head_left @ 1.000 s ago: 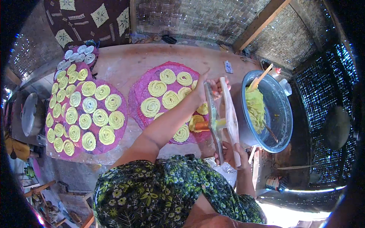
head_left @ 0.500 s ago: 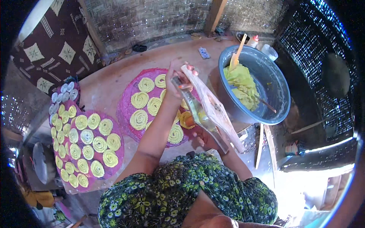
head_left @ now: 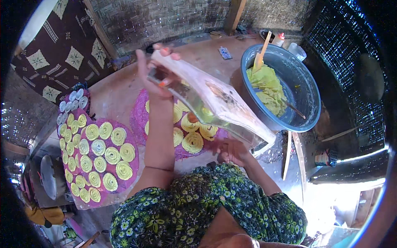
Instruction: The person uses a piping bag to squeeze yellow dough onto a pink mat, forming spiral shapes. They repeatedly scoop dough from a metal bowl into the bag and pipe it onto the mat, arranging the spirals in rows.
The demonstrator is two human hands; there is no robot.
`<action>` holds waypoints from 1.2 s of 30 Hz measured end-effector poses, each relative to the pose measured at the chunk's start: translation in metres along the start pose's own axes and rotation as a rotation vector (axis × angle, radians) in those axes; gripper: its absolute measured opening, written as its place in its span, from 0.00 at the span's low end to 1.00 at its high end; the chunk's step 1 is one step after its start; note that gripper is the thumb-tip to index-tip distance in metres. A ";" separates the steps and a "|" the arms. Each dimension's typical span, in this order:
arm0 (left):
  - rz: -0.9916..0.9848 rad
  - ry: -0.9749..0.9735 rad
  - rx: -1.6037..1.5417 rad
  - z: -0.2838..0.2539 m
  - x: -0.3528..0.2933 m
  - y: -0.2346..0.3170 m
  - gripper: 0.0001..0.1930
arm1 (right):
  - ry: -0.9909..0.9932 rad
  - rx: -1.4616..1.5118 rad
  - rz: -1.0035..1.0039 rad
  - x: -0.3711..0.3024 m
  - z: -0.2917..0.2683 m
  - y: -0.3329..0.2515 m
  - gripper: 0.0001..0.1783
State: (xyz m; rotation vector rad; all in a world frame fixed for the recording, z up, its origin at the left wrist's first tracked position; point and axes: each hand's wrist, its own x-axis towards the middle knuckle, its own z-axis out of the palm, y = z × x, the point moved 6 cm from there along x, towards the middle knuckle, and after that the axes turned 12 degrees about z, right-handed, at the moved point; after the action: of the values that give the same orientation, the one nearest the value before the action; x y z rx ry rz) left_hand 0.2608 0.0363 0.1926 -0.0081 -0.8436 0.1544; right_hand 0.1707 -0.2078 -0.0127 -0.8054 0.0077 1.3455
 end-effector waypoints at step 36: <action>0.096 0.072 0.994 0.210 -0.114 0.131 0.43 | 0.644 -1.144 -0.354 0.008 -0.014 0.009 0.36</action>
State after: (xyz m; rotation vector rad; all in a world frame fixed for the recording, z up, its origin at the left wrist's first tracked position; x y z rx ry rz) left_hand 0.0122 0.1386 0.2382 0.8732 -0.6233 0.6459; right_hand 0.1708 -0.2082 -0.0315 -2.0645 -0.4100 0.6137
